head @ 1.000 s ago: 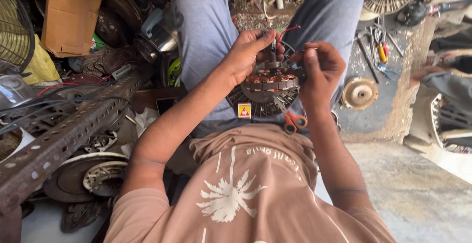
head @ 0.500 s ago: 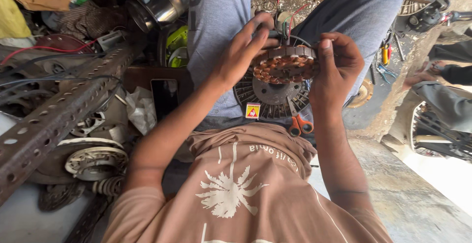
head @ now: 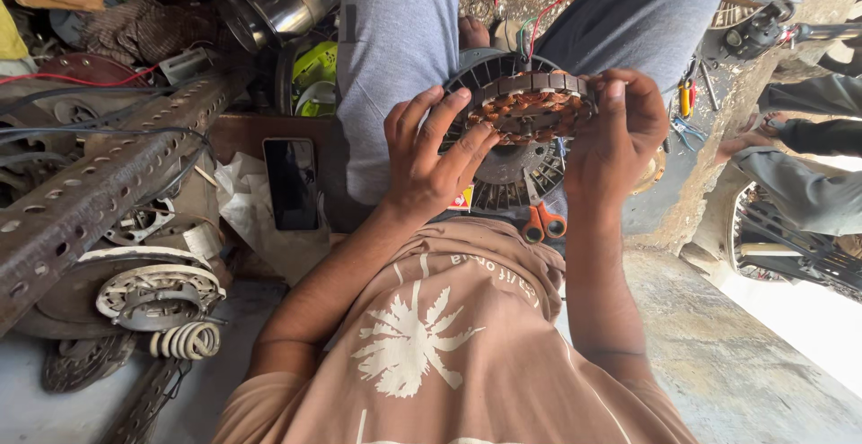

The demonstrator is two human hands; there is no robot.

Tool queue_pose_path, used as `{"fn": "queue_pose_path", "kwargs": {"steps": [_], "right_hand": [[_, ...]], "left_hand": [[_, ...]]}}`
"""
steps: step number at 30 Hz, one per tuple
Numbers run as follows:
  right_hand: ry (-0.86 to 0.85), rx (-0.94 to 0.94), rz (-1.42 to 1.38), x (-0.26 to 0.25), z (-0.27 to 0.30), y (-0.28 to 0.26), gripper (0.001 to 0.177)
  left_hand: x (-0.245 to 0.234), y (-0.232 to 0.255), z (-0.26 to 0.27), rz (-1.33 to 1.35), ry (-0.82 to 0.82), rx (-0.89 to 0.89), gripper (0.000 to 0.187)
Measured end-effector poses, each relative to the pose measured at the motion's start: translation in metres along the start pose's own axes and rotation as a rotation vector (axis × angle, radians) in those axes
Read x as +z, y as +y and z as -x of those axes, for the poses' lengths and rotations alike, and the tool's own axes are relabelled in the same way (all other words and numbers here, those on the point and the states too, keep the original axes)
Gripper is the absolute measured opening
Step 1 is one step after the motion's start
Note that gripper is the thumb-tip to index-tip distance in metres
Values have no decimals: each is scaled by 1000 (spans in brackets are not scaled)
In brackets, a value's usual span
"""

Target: The person sits on the floor and works on a motor stator, using pliers to adjust copper windings and a screwdriver to manipulate internal components. They also use a match to heat a specific area of the windings.

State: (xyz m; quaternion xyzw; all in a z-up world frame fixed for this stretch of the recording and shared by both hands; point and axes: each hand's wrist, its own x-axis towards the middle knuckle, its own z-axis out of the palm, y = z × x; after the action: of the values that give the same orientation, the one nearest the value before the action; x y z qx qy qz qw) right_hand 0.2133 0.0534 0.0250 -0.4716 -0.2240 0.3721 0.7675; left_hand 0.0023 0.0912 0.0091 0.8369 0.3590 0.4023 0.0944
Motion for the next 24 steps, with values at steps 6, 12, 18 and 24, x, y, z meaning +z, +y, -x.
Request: {"fn": "queue_pose_path", "kwargs": {"steps": [6, 12, 18, 24], "right_hand": [[13, 16, -39, -2, 6, -3, 9], [32, -44, -97, -15, 8, 3, 10], [107, 9, -119, -30, 14, 2, 9], [145, -35, -76, -49, 20, -2, 7]], "left_hand": [[-3, 8, -8, 96, 20, 65, 13], [-16, 19, -8, 116, 65, 89, 14], [-15, 10, 5, 147, 156, 204, 14], [-11, -11, 2, 44, 37, 24, 23]]}}
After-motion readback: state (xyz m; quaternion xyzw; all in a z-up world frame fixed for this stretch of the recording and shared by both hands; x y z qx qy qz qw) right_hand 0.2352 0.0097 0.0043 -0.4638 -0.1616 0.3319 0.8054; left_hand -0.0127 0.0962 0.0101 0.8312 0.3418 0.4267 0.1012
